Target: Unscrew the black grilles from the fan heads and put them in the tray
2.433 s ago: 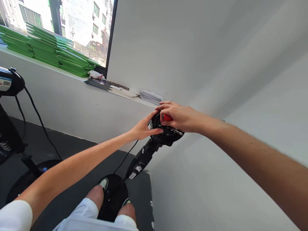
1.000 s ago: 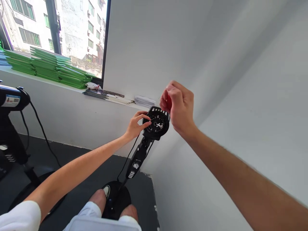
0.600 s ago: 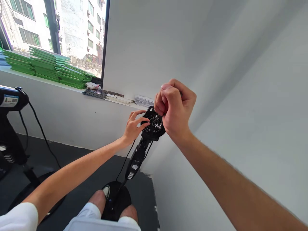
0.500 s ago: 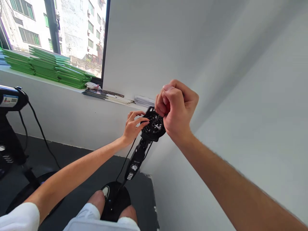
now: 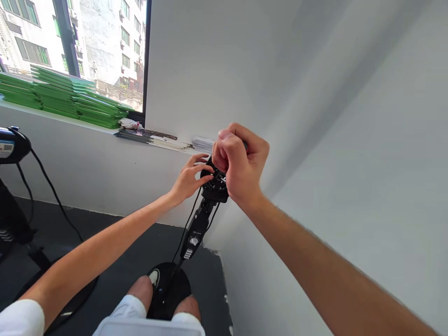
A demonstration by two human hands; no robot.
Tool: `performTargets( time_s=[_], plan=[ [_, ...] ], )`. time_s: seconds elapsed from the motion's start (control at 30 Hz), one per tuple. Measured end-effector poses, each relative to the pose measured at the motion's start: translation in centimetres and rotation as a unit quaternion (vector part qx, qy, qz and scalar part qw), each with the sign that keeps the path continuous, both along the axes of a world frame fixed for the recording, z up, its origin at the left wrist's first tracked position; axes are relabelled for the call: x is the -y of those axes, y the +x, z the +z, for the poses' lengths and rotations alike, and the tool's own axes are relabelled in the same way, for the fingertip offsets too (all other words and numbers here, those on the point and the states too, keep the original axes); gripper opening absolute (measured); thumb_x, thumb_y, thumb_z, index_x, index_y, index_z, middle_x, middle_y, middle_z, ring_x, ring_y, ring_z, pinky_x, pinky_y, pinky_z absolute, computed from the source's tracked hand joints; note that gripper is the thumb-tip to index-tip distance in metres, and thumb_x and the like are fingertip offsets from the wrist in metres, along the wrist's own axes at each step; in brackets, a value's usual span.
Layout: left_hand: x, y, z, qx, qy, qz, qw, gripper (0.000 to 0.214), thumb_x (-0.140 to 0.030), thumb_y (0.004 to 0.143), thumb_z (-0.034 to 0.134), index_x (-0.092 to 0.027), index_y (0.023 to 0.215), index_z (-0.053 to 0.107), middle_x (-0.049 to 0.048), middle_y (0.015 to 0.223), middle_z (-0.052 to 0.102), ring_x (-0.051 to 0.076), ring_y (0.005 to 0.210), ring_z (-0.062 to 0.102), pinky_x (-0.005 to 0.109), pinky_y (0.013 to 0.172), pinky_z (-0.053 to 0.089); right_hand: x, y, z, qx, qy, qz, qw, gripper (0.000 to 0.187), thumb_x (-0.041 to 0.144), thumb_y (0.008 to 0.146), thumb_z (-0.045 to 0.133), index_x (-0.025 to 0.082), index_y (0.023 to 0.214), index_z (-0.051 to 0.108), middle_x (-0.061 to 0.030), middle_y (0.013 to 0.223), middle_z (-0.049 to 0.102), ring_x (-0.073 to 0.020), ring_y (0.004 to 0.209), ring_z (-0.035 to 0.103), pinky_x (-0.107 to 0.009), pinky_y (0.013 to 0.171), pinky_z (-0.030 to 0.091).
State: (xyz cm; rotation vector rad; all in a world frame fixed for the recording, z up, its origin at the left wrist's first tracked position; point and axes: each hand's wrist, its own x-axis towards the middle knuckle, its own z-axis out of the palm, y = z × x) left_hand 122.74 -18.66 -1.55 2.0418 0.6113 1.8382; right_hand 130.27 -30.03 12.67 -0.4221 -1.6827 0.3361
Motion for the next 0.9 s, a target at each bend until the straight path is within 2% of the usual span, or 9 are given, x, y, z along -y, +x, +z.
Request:
performTargets(
  time_s=[0.2,0.33,0.57,0.9],
  plan=[
    [0.0,0.1,-0.1,0.027,-0.021,-0.039,0.999,0.012,-0.013,0.085,0.076,-0.022,0.094,0.075,0.0081,0.134,0.059,0.022,0.118,0.064,0.040,0.108,0.051,-1.8,-0.3,-0.6,-0.036,-0.005,0.039,0.999,0.039,0.020,0.079,0.056,0.024,0.047,0.032,0.0073,0.047,0.019,-0.0070,0.036,0.023,-0.028,0.038,0.021],
    [0.1,0.0,0.0,0.032,-0.035,-0.042,0.998,0.013,-0.014,0.085,0.076,-0.023,0.094,0.075,0.0071,0.130,0.061,0.023,0.123,0.062,0.042,0.110,0.050,-2.9,0.2,-1.2,-0.029,-0.010,0.036,0.999,0.039,0.019,0.081,0.054,0.023,0.048,0.032,0.0077,0.047,0.020,-0.0064,0.037,0.023,-0.027,0.038,0.020],
    [0.1,0.2,0.0,0.040,-0.036,-0.042,0.998,0.014,-0.012,0.084,0.078,-0.022,0.094,0.076,0.0082,0.129,0.063,0.023,0.120,0.064,0.041,0.106,0.052,-2.9,-0.2,-1.0,-0.021,-0.007,0.028,0.999,0.037,0.018,0.077,0.053,0.024,0.047,0.032,0.0069,0.048,0.019,-0.0069,0.037,0.024,-0.028,0.039,0.021],
    [0.1,0.2,-0.1,0.050,-0.030,-0.044,0.997,0.014,-0.014,0.084,0.078,-0.023,0.094,0.076,0.0070,0.127,0.063,0.021,0.115,0.066,0.041,0.105,0.052,-3.2,-0.2,-1.3,-0.003,-0.014,0.034,0.999,0.037,0.017,0.078,0.053,0.023,0.048,0.032,0.0072,0.048,0.020,-0.0067,0.038,0.024,-0.027,0.039,0.022]
  ],
)
